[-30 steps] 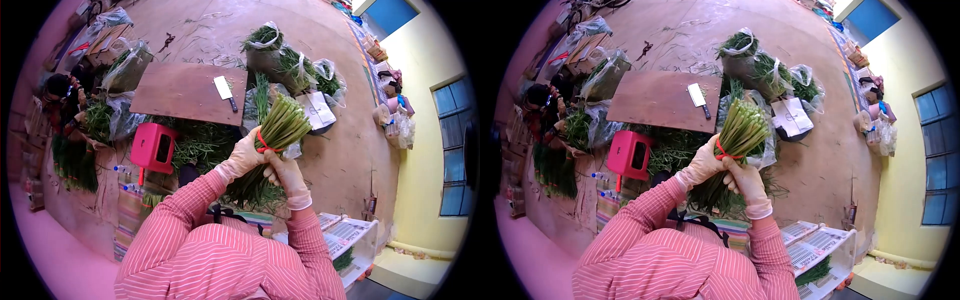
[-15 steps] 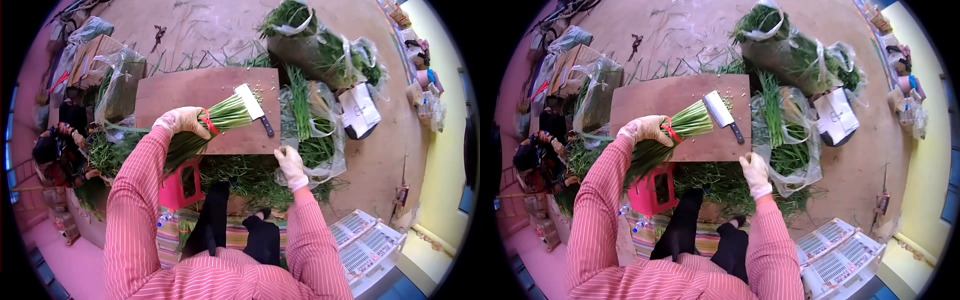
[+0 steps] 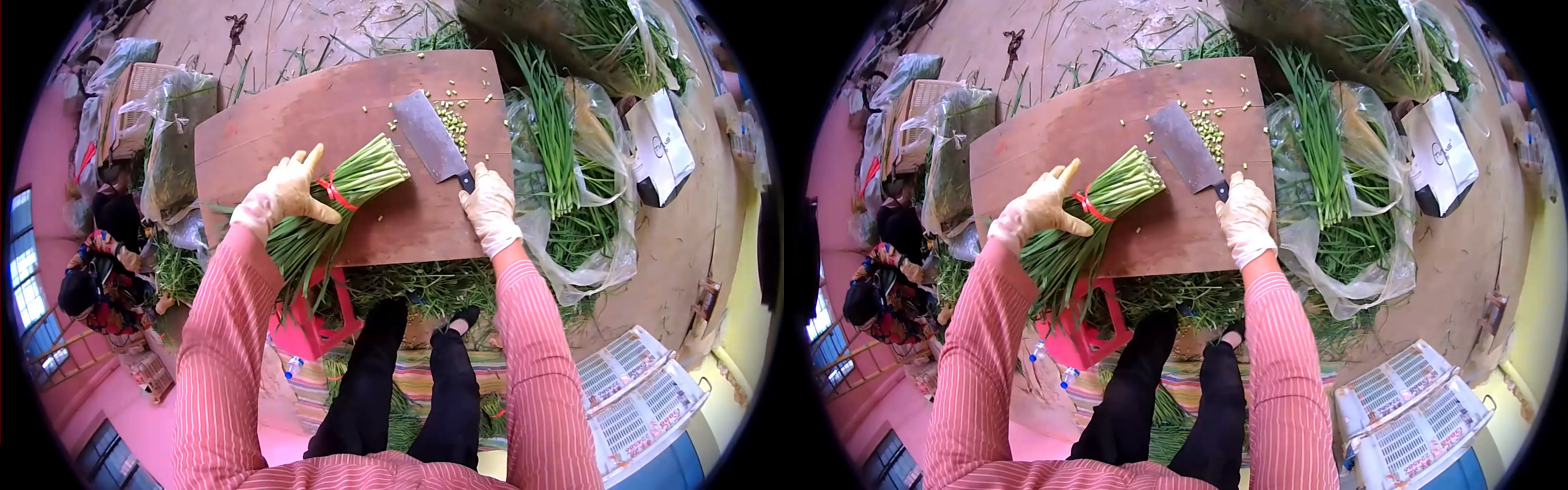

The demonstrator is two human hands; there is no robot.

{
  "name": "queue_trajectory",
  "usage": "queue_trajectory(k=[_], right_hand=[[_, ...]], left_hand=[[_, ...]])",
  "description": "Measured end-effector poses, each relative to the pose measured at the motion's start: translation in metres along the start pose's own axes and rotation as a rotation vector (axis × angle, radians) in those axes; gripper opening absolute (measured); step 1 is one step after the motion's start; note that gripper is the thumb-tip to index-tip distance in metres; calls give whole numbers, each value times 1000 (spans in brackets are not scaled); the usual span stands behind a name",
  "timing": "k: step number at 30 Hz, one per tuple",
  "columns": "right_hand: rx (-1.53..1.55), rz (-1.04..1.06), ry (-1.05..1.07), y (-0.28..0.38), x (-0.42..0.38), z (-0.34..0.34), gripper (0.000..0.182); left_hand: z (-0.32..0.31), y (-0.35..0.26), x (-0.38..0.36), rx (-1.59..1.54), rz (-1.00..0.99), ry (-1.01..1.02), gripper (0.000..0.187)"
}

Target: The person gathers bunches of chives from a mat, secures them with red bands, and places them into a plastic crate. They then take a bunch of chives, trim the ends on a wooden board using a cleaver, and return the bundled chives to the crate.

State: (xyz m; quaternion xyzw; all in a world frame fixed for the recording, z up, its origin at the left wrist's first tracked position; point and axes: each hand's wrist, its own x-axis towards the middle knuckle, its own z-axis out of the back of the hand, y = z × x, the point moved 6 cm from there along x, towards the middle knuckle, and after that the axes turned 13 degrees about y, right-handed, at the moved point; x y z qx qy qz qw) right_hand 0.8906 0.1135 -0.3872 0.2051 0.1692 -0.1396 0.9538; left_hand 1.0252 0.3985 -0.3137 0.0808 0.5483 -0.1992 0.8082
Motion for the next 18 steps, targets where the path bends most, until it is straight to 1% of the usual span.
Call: queue_trajectory(k=[1, 2, 3, 4, 5, 6, 7, 8, 9, 10, 12, 13, 14, 16, 17, 18], right_hand=[[81, 27, 48, 0, 0, 4, 32], [88, 22, 43, 2, -1, 5, 32], [189, -8, 14, 1, -6, 7, 29], [289, -37, -17, 1, -9, 9, 26], [402, -58, 50, 5, -12, 9, 26], [406, -44, 52, 9, -16, 5, 27], [418, -68, 112, 13, -15, -4, 27], [430, -91, 178, 21, -16, -8, 27], [604, -147, 313, 24, -18, -16, 28], [609, -150, 319, 29, -21, -12, 28], [744, -210, 328, 39, -27, 0, 31], [689, -170, 242, 44, -32, 9, 33], [695, -173, 240, 46, -39, 6, 33], [562, -56, -67, 55, -55, 20, 32], [483, -54, -70, 63, -66, 28, 31], [458, 7, -174, 70, -75, 32, 34]], left_hand=[[9, -13, -10, 6, -93, -216, 128], [19, -27, -22, 11, -189, -435, 130], [14, -44, -15, 51, -229, -526, 132], [12, -61, -3, 40, -157, -454, 132], [9, -74, 9, 26, -96, -447, 132], [7, -83, 20, 12, -38, -442, 132], [9, -89, 28, 21, -44, -440, 132], [11, -87, 38, -20, 38, -403, 128], [10, -82, 44, -63, 124, -365, 125], [7, -80, 48, -60, 127, -358, 125], [6, -76, 55, -85, 132, -311, 116], [6, -78, 56, -68, 167, -308, 106], [9, -79, 58, -60, 167, -306, 106], [10, -76, 62, -92, 188, -239, 94], [11, -75, 62, -85, 164, -266, 84], [16, -77, 56, -84, 167, -267, 84]])
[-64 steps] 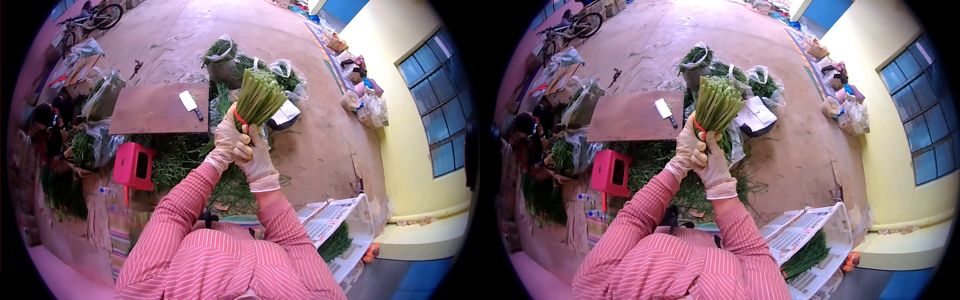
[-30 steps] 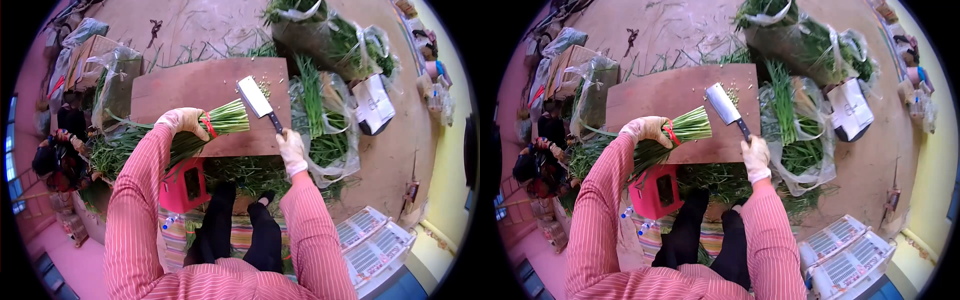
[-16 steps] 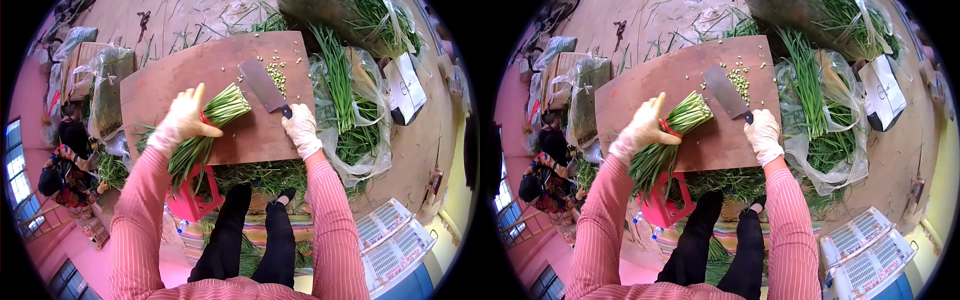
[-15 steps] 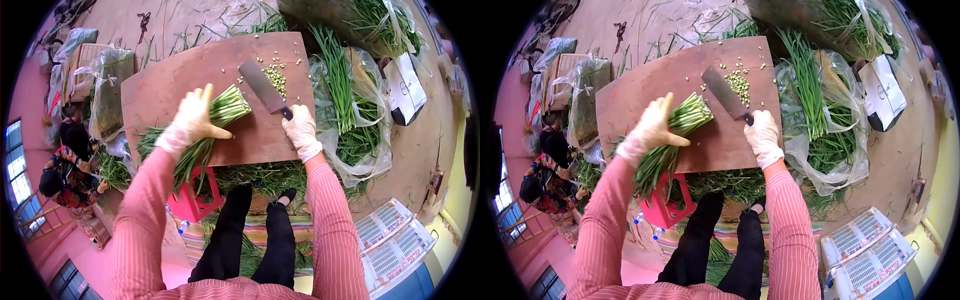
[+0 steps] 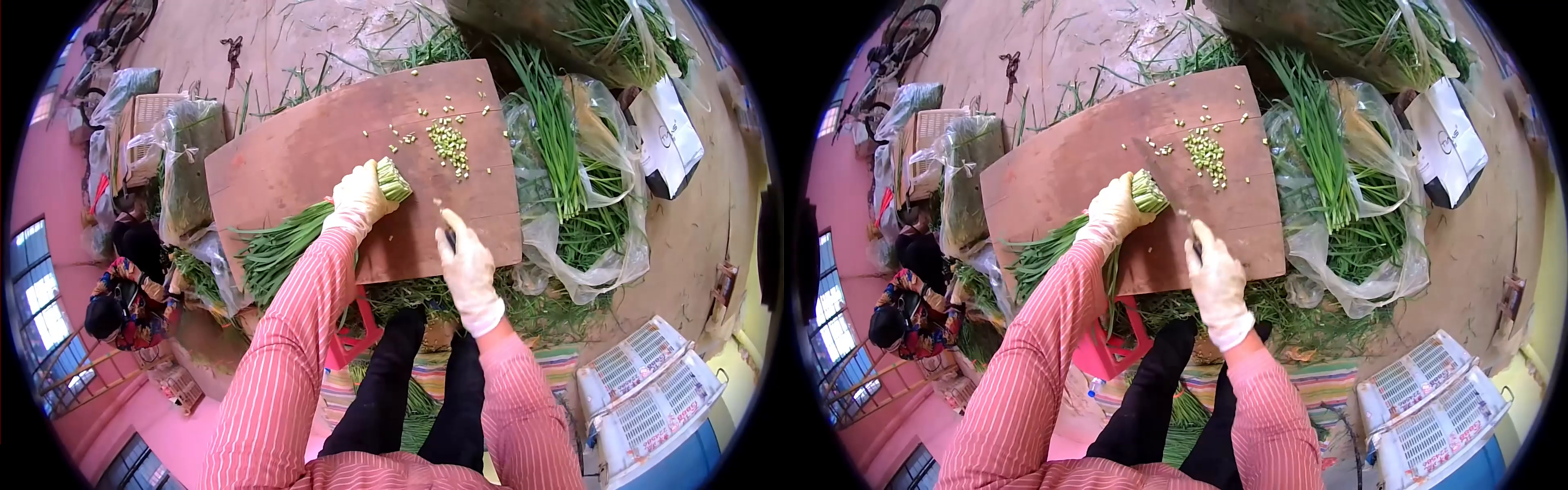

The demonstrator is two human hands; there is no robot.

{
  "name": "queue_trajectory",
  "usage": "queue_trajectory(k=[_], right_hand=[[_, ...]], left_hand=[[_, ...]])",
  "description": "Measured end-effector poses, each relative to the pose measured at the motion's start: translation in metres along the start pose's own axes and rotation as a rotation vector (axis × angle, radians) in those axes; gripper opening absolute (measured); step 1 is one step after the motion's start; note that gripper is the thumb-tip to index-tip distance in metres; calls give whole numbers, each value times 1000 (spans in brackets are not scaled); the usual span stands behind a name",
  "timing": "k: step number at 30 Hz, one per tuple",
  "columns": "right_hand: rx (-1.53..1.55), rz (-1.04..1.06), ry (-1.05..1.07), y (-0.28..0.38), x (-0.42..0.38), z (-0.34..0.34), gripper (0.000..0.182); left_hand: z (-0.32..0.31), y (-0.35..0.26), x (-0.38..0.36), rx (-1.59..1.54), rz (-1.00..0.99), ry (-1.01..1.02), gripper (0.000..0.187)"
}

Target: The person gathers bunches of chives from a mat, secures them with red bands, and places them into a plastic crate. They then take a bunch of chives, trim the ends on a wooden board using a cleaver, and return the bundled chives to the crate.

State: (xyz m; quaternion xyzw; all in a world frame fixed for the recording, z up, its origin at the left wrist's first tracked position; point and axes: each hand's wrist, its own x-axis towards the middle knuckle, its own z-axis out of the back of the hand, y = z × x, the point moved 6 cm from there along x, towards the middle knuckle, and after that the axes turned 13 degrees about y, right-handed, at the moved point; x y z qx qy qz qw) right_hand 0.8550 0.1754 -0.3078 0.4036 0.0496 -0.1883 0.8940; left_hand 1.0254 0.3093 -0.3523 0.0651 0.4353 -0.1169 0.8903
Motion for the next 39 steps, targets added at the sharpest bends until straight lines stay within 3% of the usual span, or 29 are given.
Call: queue_trajectory(k=[2, 7, 10, 26, 36, 39], right_hand=[[-23, 7, 77, 10, -20, -3, 37], [-137, -14, 140, 13, -25, -10, 40], [-138, -109, 214, 15, -22, -6, 40], [-207, -136, 280, 10, -17, -24, 42], [-38, -66, 261, 2, 37, -54, 29], [111, -111, 384, 3, 38, -39, 26]], left_hand=[[5, -2, -6, -41, 93, 116, 84], [-4, 1, 7, -71, 20, 69, 72], [-10, 6, 12, -66, 21, 79, 71], [-4, 3, 6, -39, -16, 30, 63], [-1, 3, -2, -72, 13, 15, 75], [-4, 4, 5, -26, -51, -9, 76]])
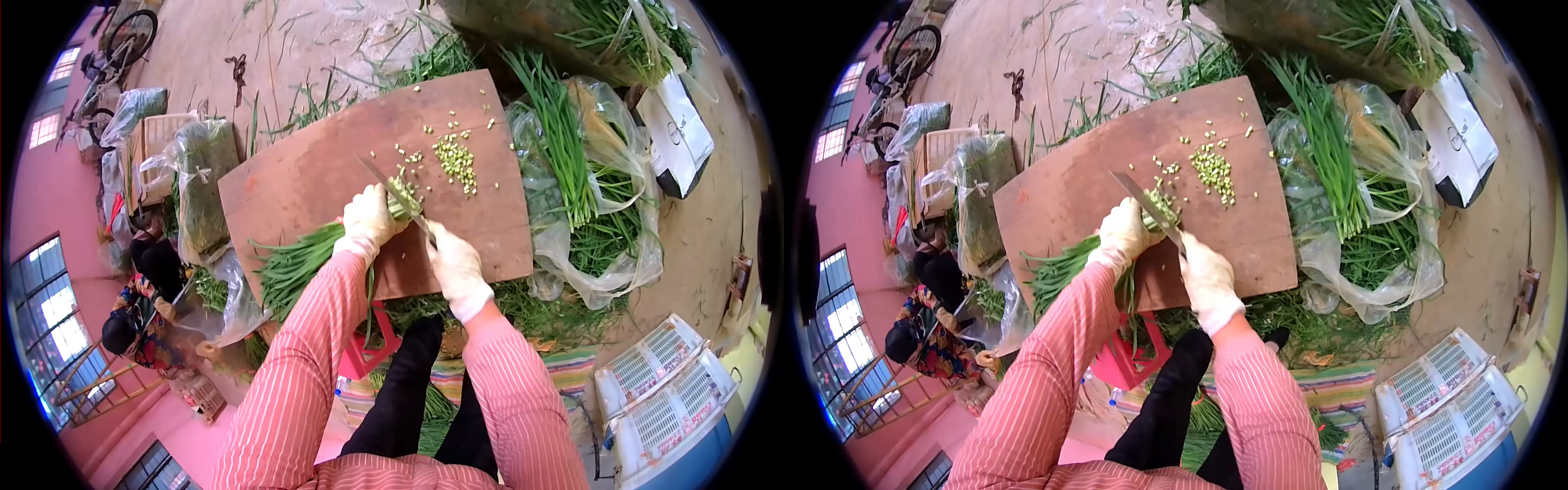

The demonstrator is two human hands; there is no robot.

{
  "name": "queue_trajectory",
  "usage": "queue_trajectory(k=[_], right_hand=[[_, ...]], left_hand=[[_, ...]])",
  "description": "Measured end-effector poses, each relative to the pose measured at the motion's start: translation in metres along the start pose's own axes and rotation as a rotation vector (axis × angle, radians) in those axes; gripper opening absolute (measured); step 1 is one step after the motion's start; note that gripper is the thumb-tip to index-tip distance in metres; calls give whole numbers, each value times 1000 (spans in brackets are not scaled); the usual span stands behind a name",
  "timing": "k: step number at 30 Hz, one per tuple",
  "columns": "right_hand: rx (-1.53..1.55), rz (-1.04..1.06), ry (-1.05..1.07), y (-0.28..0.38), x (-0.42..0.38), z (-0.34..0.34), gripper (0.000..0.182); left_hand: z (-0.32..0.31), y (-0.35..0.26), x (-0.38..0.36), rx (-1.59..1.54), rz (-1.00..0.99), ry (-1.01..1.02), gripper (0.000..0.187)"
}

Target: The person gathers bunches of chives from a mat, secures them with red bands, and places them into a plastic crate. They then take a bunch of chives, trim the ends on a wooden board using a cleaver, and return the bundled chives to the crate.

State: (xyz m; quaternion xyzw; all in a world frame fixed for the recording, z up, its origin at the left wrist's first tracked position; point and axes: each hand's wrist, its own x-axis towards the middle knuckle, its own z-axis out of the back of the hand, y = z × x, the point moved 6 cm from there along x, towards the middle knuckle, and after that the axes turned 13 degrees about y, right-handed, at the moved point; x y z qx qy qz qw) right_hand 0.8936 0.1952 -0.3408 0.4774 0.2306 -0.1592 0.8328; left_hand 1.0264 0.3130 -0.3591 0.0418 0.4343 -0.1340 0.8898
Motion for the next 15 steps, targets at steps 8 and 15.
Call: queue_trajectory(k=[8, 15], right_hand=[[-7, -8, 11, -12, 14, -6, 23], [-6, -62, 17, -17, 13, -10, 22]], left_hand=[[-4, 1, 4, 28, -18, -1, 74], [-3, -2, 2, 56, -2, 43, 78]])
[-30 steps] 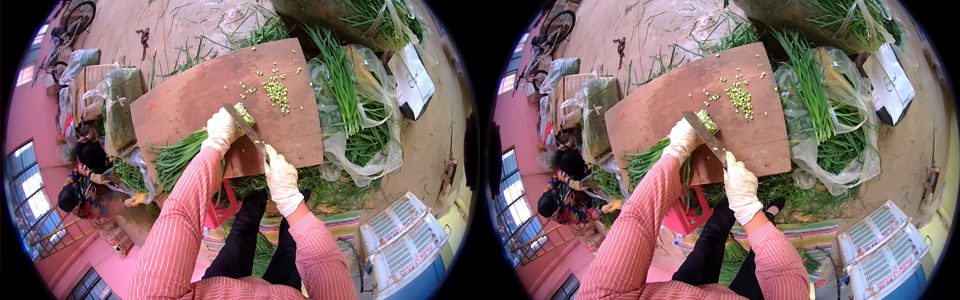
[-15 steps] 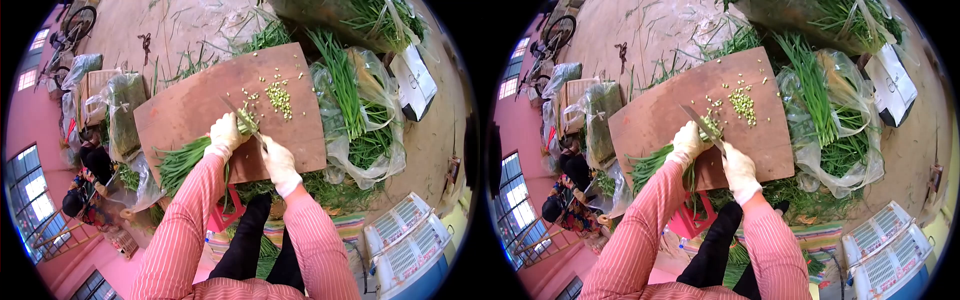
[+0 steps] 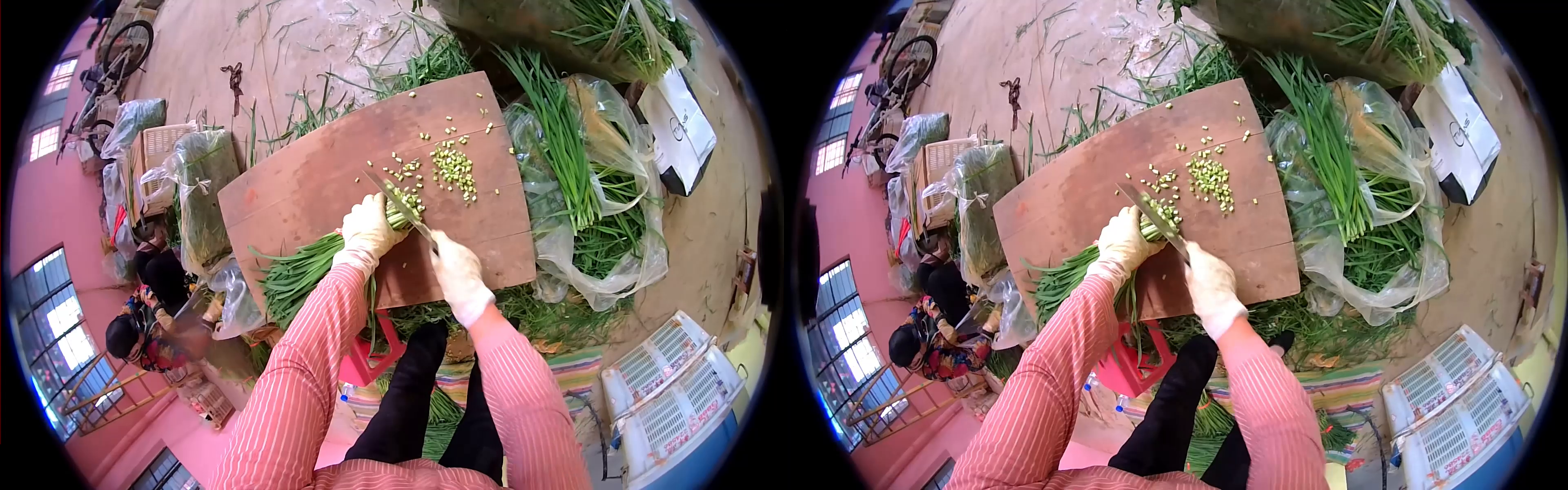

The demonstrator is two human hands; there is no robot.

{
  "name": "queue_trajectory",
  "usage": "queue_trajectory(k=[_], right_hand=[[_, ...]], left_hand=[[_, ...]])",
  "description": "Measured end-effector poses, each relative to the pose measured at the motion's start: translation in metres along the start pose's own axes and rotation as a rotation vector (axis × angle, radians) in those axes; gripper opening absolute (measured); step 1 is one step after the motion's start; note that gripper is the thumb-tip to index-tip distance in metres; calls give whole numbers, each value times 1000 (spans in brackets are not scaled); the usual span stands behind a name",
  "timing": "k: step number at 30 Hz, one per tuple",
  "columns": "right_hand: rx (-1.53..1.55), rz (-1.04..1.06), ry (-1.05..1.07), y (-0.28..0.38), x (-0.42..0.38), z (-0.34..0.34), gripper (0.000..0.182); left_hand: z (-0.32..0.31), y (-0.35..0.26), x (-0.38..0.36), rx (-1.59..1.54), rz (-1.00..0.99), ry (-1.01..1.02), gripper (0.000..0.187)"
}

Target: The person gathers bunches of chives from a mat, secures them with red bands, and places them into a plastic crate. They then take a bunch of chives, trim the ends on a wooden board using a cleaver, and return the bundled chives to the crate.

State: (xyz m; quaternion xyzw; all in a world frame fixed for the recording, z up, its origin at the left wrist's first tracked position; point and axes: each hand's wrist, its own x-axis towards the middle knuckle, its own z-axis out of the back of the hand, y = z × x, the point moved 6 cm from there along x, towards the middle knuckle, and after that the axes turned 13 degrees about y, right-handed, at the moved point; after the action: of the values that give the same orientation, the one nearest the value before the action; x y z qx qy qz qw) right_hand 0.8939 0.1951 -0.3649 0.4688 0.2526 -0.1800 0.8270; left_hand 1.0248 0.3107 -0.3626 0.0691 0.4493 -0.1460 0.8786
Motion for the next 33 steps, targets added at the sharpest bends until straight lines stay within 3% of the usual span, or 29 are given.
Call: queue_trajectory(k=[3, 6, 8, 11, 13, 14, 18, 20, 24, 33], right_hand=[[57, 0, 30, 5, 42, -10, 21], [-4, -49, 88, -11, 15, -9, 21], [-51, -74, 39, -40, -9, -16, 26], [42, 70, -119, -51, -7, -11, 23], [176, -19, -317, -44, 6, 11, 22], [395, -140, -329, -55, 10, 15, 25], [291, -198, -244, -60, -6, 18, 25], [184, 3, -287, -41, -16, 15, 24], [-33, 69, -217, -32, -30, -8, 26], [76, -2, -24, -23, 27, -4, 21]], left_hand=[[2, 0, -3, 0, -8, -34, 83], [4, 1, 0, -28, 15, 37, 87], [2, 2, 0, -47, 19, 67, 86], [1, 1, 0, -47, -15, -11, 85], [1, 2, 2, -22, -18, -22, 85], [-1, 2, 0, -4, -21, -25, 85], [-1, 0, -3, -13, 0, -54, 86], [-7, 1, -3, -11, 16, -57, 87], [-12, -6, -9, 5, 20, -152, 88], [-12, -3, -7, 0, 16, -194, 79]])
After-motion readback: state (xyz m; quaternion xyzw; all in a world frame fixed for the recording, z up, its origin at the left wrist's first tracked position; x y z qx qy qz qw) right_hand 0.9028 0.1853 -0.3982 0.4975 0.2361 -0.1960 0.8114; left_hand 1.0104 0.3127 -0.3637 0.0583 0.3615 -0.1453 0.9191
